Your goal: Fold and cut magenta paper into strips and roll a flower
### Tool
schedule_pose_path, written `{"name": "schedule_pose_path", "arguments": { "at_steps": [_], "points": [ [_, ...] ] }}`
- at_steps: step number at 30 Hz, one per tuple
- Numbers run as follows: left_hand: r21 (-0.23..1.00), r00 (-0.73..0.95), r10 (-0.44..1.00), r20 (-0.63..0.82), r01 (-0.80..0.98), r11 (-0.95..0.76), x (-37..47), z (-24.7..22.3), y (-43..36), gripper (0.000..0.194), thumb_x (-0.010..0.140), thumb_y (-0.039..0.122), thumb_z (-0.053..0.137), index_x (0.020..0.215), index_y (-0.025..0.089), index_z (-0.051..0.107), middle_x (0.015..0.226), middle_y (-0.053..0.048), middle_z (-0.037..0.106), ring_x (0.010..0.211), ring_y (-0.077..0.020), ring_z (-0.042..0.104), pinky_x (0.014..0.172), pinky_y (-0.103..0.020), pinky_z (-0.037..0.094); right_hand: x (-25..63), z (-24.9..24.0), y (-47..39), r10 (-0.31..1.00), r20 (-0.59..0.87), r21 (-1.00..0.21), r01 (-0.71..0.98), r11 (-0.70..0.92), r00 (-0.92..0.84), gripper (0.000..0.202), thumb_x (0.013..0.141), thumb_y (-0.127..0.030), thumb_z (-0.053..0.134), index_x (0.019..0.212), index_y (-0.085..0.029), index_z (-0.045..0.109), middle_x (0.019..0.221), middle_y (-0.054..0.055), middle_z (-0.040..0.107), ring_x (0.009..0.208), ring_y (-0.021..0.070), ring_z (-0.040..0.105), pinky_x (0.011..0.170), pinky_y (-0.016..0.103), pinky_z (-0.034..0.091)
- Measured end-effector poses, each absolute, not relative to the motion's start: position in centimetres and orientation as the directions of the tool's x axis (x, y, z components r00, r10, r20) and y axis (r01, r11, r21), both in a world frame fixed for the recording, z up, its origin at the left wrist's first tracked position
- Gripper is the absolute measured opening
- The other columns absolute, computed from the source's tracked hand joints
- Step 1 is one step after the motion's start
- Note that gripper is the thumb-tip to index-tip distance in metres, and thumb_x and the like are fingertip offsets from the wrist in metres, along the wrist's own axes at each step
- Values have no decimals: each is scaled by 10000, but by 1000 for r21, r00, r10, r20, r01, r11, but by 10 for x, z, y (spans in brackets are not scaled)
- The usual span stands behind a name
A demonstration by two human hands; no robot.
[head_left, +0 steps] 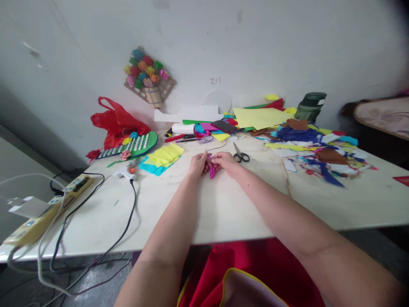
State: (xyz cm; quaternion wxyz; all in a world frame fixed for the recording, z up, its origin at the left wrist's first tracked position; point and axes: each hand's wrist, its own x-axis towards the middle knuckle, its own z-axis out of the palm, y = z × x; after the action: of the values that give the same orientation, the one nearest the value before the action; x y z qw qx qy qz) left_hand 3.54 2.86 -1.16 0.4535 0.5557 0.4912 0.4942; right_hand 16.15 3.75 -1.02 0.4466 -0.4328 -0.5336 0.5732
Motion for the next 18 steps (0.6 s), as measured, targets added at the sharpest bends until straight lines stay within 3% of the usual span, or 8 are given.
{"name": "schedule_pose_path", "arguments": {
  "at_steps": [6, 18],
  "points": [
    [991, 25, 995, 94, 92, -96, 35, -14, 31, 435, 861, 497, 408, 939, 107, 583, 440, 50, 491, 308, -58, 357, 359, -203, 253, 163, -11, 40, 976, -26, -990, -129, -54, -214, 104, 691, -44, 560, 671, -144, 579, 460, -30, 555, 422, 88, 522, 436, 204, 477],
    [990, 32, 991, 131, 56, -133, 32, -10, 25, 586, 833, 593, 381, 986, 61, 574, 414, 50, 445, 306, -52, 290, 358, -214, 199, 163, -8, 37, 972, -51, -991, -105, -77, -227, 105, 696, -47, 520, 683, -143, 559, 459, -22, 564, 375, 92, 500, 398, 208, 448]
  ]
}}
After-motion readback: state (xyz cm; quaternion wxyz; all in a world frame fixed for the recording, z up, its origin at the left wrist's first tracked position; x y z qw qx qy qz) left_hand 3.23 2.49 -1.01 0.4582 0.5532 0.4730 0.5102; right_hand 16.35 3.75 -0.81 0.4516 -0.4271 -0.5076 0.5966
